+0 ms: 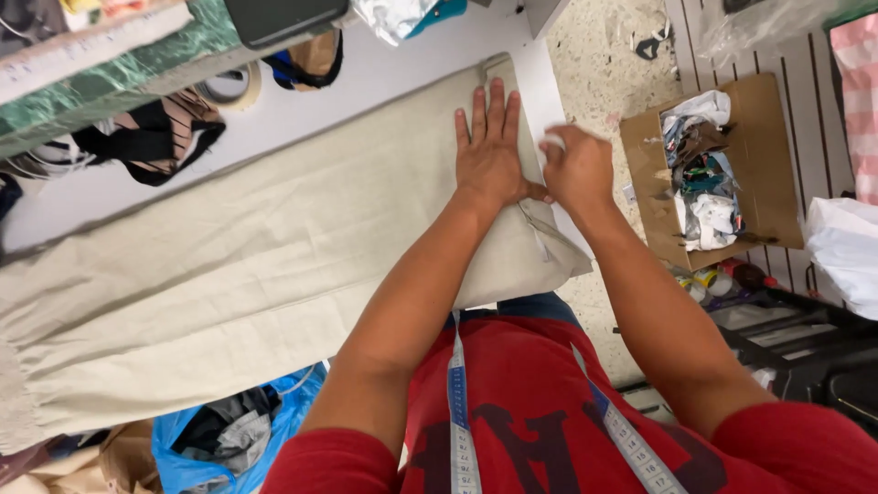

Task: Measuring and marking trousers on a workbench using a ruler and chalk, followed by cutting with scissors.

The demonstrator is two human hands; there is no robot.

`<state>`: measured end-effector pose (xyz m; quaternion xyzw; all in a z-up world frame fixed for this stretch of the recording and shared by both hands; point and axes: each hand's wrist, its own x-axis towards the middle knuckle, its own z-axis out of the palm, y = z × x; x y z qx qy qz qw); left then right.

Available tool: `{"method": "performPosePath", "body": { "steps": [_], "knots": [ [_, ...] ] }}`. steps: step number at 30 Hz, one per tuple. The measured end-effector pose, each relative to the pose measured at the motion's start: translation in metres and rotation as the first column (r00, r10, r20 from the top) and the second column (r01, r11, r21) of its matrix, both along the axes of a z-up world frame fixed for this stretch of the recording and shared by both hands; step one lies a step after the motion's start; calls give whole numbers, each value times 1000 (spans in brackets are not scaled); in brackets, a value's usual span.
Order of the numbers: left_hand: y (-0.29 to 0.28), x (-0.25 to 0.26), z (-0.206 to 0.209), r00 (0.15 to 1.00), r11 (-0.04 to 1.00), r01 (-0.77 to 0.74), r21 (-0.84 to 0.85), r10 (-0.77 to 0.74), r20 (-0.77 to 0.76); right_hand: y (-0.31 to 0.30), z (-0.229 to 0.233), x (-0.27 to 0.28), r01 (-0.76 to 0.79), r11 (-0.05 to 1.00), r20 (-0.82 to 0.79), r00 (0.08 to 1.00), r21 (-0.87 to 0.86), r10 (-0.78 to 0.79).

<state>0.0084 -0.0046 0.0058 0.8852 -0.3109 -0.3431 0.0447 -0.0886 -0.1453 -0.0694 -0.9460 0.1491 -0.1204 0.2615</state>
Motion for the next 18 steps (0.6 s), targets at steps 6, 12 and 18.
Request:
{"method": "performPosePath", "body": {
  "steps": [6,12,18],
  "knots": [
    [-3,1,8,1000,997,-1,74,2,-6,-9,-14,120,78,995,121,989,69,-86],
    [-4,-1,11,1000,995,14,95,-14,-1,-10,-28,148,107,994,224,968,21,-109],
    [-3,-3,5,1000,997,24,72,-25,13,-33,-18,79,-177,974,-55,984,-139,171]
  ]
}}
